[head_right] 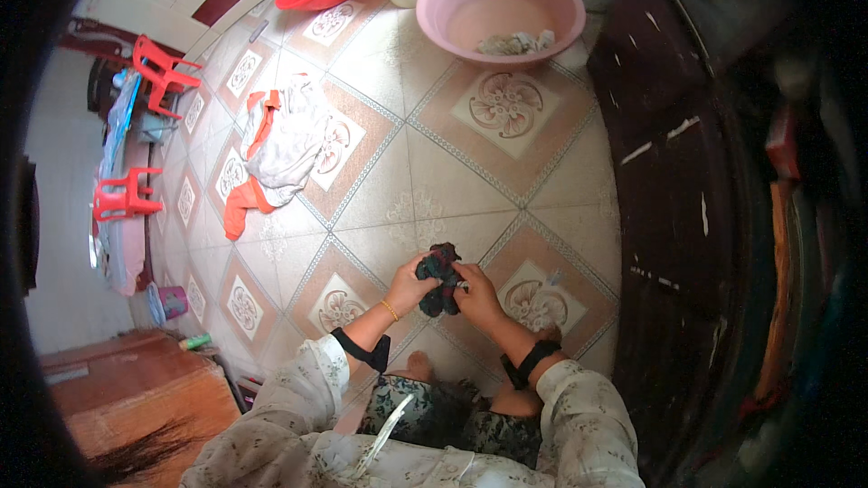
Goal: Cleaning the floor using a rag and a bucket of water.
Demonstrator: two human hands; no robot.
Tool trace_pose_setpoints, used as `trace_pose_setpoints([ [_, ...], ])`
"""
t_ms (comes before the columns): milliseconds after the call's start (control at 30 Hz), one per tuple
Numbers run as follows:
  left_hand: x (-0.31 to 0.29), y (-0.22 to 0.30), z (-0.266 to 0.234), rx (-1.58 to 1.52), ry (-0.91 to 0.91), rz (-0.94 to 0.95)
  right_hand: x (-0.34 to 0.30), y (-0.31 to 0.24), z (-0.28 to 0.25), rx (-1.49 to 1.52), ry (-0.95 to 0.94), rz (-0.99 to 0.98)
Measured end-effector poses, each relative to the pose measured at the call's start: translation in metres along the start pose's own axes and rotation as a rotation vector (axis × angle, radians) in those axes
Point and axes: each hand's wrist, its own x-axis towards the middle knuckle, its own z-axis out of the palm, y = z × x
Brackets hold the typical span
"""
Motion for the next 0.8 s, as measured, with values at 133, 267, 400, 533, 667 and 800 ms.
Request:
trace_pose_setpoints([
  [133,-0.021,0.041,-0.001,0.031,0.082,0.03,-0.005,-0.027,0.002,0.135,-0.023,-0.037],
  [267,-0.062,0.068,0.013,-0.066,0.132,-0.008,-0.046,-0.082,-0.003,0.187,-0.056,0.061],
  [400,-0.106,0.091,0.036,-0.063,0.117,-0.021,-0.095,-0.117,-0.005,-0.043,0.004,-0.009],
  [533,-0.176,0.15,0.02,0.067,0.069,-0.175,-0.157,-0.176,0.016,-0.115,0.023,0.182],
  [667,-0.233,0.2,0.006,-0.001,0.124,-0.225,-0.194,-0.235,0.034,-0.171,-0.029,0.157],
  [800,-0.278,0.215,-0.015,0.034,0.267,-0.12,-0.198,-0.312,0.054,-0.227,-0.24,0.197],
])
